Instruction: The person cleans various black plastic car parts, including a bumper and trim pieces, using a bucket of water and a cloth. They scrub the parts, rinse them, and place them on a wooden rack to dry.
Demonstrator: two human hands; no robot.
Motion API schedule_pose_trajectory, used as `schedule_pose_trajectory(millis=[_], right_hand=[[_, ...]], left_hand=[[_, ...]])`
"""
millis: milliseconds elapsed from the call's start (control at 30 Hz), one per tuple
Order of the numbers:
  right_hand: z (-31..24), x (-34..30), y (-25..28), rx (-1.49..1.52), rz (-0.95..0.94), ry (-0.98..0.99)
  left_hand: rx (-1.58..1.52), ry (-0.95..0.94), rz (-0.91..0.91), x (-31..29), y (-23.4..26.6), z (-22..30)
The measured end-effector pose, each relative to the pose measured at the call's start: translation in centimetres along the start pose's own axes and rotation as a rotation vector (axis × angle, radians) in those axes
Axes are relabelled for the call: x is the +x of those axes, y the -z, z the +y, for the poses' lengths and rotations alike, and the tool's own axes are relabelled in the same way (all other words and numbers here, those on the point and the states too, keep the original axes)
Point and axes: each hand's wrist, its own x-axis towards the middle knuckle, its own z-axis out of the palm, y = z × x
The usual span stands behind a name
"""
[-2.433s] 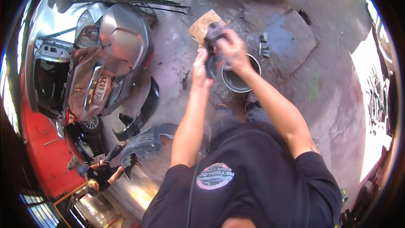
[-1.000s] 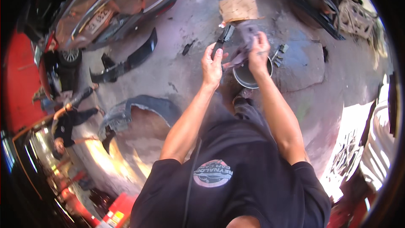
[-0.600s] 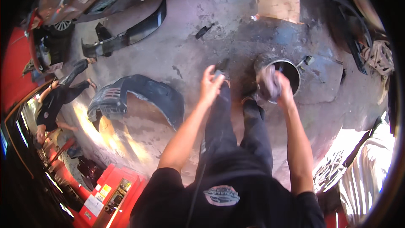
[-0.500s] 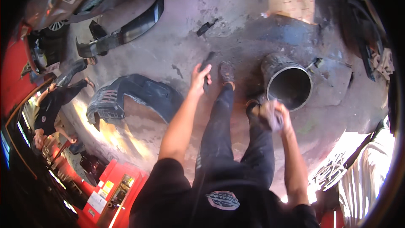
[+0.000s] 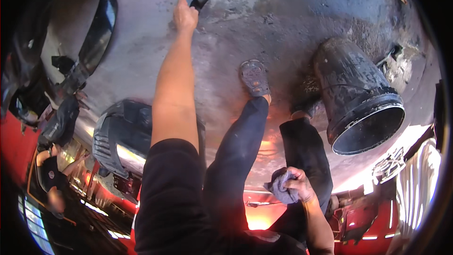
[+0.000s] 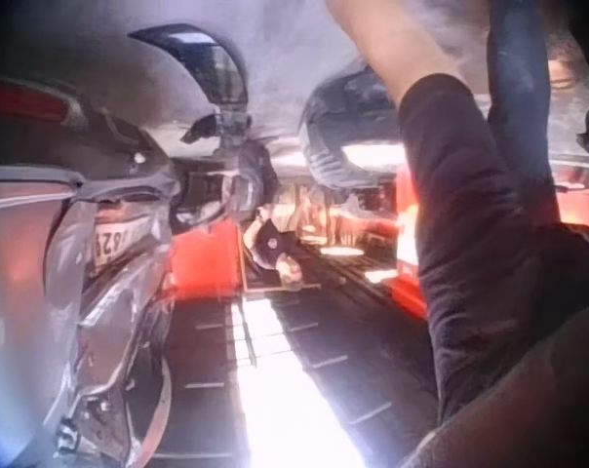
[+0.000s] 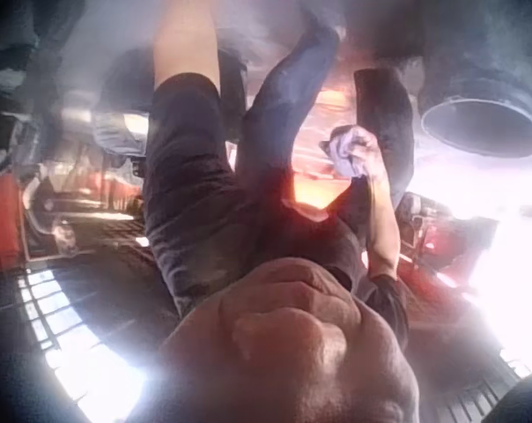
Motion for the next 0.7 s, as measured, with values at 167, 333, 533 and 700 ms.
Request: schedule_pose_trajectory(millis=[167,333,533,700], right_hand=[[-3.8,1.2,-4.1,-0.173,0.160,0.225],[-12.1,3.2,-15.0,-0.481,0.421,0.713],[-15.9,4.0,-23.7,-1.075,0.392,1.085],[-16.5,-6.1,-28.2,-0.942,0.266,1.076]], left_hand=[[-0.020,0.064,0.036,-2.9,2.8,1.2],[-0.255,0.292,0.141,-15.2,12.4,9.6],[-0.687,0.224,0.064,-26.5,28.4,25.1],[-1.590,0.671,-0.198,-30.7,38.4,27.4]])
